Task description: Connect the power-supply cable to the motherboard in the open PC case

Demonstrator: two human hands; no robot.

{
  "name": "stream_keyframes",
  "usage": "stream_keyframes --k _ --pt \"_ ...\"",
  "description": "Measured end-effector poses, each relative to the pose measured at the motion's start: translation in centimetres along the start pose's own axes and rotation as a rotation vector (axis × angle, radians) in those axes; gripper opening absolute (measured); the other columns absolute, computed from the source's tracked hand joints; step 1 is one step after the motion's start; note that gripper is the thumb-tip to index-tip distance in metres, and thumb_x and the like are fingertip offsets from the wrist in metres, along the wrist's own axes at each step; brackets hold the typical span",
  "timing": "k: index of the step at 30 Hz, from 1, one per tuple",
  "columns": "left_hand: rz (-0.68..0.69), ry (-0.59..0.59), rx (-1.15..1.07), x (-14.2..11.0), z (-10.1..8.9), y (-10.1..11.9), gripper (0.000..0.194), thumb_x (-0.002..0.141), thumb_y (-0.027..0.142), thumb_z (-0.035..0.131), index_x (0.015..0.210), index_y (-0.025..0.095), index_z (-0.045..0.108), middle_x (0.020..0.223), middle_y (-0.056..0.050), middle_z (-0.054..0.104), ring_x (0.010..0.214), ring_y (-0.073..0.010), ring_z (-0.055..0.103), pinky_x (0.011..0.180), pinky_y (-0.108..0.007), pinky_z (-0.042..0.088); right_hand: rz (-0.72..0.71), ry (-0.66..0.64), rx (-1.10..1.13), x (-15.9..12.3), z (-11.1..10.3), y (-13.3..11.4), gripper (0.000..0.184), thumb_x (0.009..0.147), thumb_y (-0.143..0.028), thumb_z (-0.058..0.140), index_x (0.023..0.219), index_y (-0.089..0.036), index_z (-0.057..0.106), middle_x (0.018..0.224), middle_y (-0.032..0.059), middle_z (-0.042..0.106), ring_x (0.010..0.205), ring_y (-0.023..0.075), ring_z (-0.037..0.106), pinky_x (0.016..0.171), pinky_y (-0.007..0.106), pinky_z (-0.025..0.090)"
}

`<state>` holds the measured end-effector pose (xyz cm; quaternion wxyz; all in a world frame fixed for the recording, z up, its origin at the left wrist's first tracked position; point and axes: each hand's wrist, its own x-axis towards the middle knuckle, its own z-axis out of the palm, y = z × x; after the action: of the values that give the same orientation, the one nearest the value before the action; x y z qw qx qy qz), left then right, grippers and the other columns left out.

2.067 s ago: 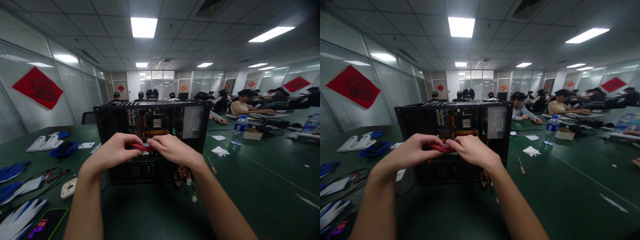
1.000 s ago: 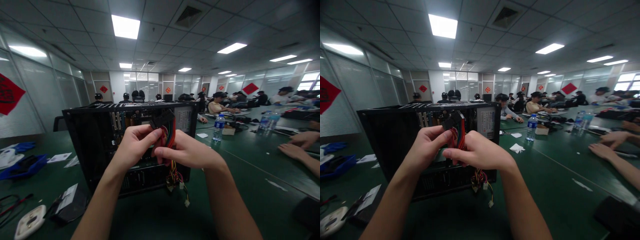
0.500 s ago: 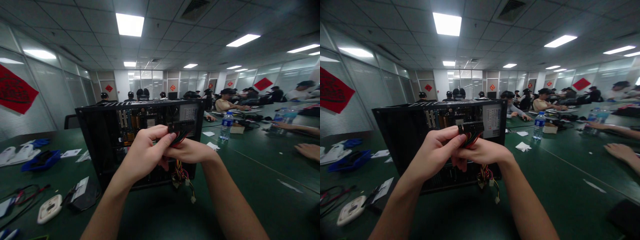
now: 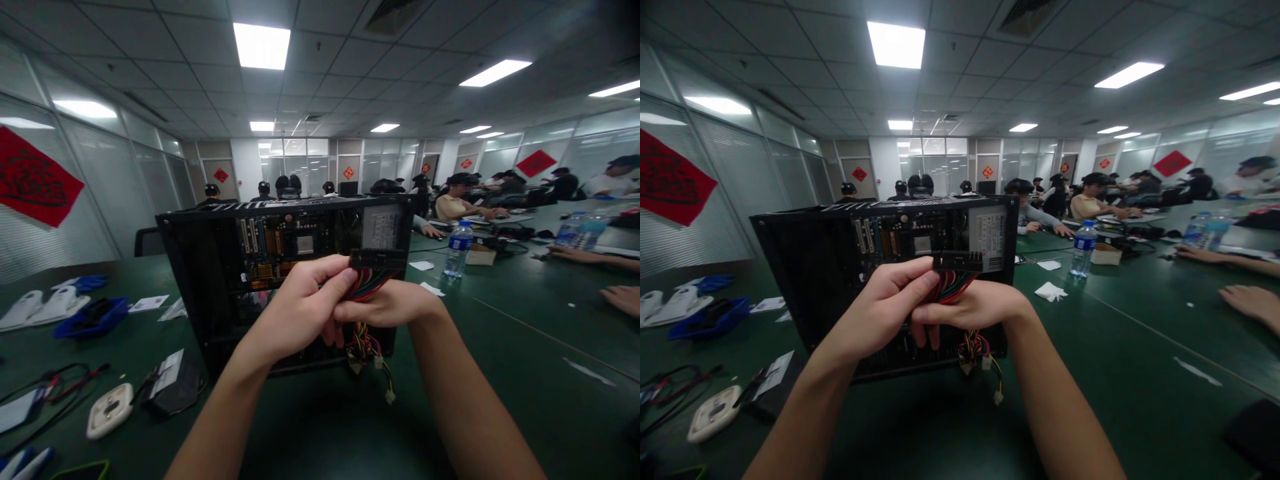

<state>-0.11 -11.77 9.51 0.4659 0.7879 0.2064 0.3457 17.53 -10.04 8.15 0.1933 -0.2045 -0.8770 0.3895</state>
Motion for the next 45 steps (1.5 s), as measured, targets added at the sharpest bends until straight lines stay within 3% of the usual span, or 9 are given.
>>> stream_keyframes --k 4,14,17,20,23,25,30,38,45 --pt "0.026 -0.022 0.008 0.1 -0.2 -0.2 0.032 0.097 0.046 0.052 0.104 0.018 0.066 0.073 -0.001 0.064 0.049 -0.0122 0.061 0.038 -0.02 0.046 0.011 0.007 0.023 0.0 -0.1 0.1 0.049 0.098 -0.056 0.049 0.087 -0.013 0.07 0.082 0.0066 0.072 0.071 0.0146 0.068 0.072 0.027 0.057" --pt "0.069 0.105 0.131 -0.1 -0.1 -0.2 0.037 0.098 0.05 0.047 0.088 0.017 0.061 0.067 0.0 0.06 0.047 -0.0105 0.055 0.038 -0.02 0.039 -0.002 0.066 -0.06 0.4 0.2 -0.6 0.046 0.098 -0.054 0.049 0.084 -0.015 0.07 0.081 0.0053 0.071 0.067 0.0159 0.066 0.066 0.029 0.056" --pt "0.189 0.219 0.274 -0.2 -0.9 0.3 0.038 0.098 0.046 0.049 0.075 0.017 0.057 0.069 -0.001 0.057 0.059 -0.0114 0.053 0.049 -0.021 0.042 -0.011 0.269 -0.143 -0.1 0.1 -1.5 0.043 0.091 -0.056 0.06 0.075 -0.017 0.065 0.067 0.0011 0.065 0.061 0.0157 0.062 0.057 0.026 0.051" --pt "0.247 0.314 0.362 -0.5 -1.8 0.8 0.039 0.097 0.045 0.049 0.072 0.017 0.057 0.071 -0.002 0.058 0.068 -0.0138 0.053 0.058 -0.022 0.044 -0.074 0.622 -0.166 -0.8 0.2 -2.6 0.041 0.087 -0.056 0.067 0.077 -0.017 0.064 0.063 -0.0009 0.062 0.052 0.0121 0.057 0.046 0.022 0.044" --pt "0.232 0.318 0.37 -0.6 -2.0 1.0 0.038 0.097 0.045 0.049 0.073 0.017 0.057 0.072 -0.002 0.058 0.07 -0.0148 0.052 0.061 -0.024 0.044 -0.14 0.896 -0.221 -1.3 0.7 -3.7 0.038 0.087 -0.055 0.068 0.085 -0.017 0.067 0.069 0.0004 0.063 0.054 0.0116 0.057 0.046 0.021 0.044" --pt "0.231 0.294 0.344 -0.5 -1.5 0.9 0.037 0.098 0.043 0.047 0.073 0.017 0.056 0.073 -0.002 0.058 0.071 -0.0146 0.052 0.063 -0.024 0.044 -0.152 0.974 -0.252 -1.5 1.0 -4.3 0.035 0.086 -0.053 0.07 0.086 -0.018 0.068 0.073 0.0013 0.064 0.06 0.0129 0.058 0.05 0.022 0.047" --pt "0.245 0.29 0.311 -0.2 -0.6 0.6 0.034 0.099 0.038 0.046 0.073 0.018 0.053 0.073 0.0 0.055 0.069 -0.0129 0.049 0.063 -0.023 0.042 -0.159 1.014 -0.244 -1.4 0.9 -4.2 0.035 0.085 -0.054 0.071 0.081 -0.019 0.067 0.073 0.0011 0.062 0.065 0.0145 0.058 0.053 0.023 0.048" --pt "0.229 0.326 0.384 -0.8 -1.2 0.9 0.038 0.099 0.039 0.045 0.069 0.018 0.053 0.068 -0.001 0.054 0.066 -0.0133 0.048 0.06 -0.024 0.04 -0.184 1.015 -0.177 -0.5 1.1 -3.5 0.036 0.087 -0.054 0.069 0.087 -0.018 0.072 0.079 0.0026 0.068 0.071 0.0172 0.064 0.06 0.026 0.053" --pt "0.218 0.349 0.374 -0.8 -1.1 0.9 0.042 0.099 0.04 0.045 0.064 0.017 0.052 0.065 -0.001 0.052 0.064 -0.0128 0.048 0.058 -0.024 0.038 -0.27 1.122 -0.087 0.9 1.7 -2.9 0.035 0.084 -0.054 0.072 0.089 -0.02 0.074 0.081 0.0029 0.071 0.073 0.0181 0.066 0.062 0.028 0.056"
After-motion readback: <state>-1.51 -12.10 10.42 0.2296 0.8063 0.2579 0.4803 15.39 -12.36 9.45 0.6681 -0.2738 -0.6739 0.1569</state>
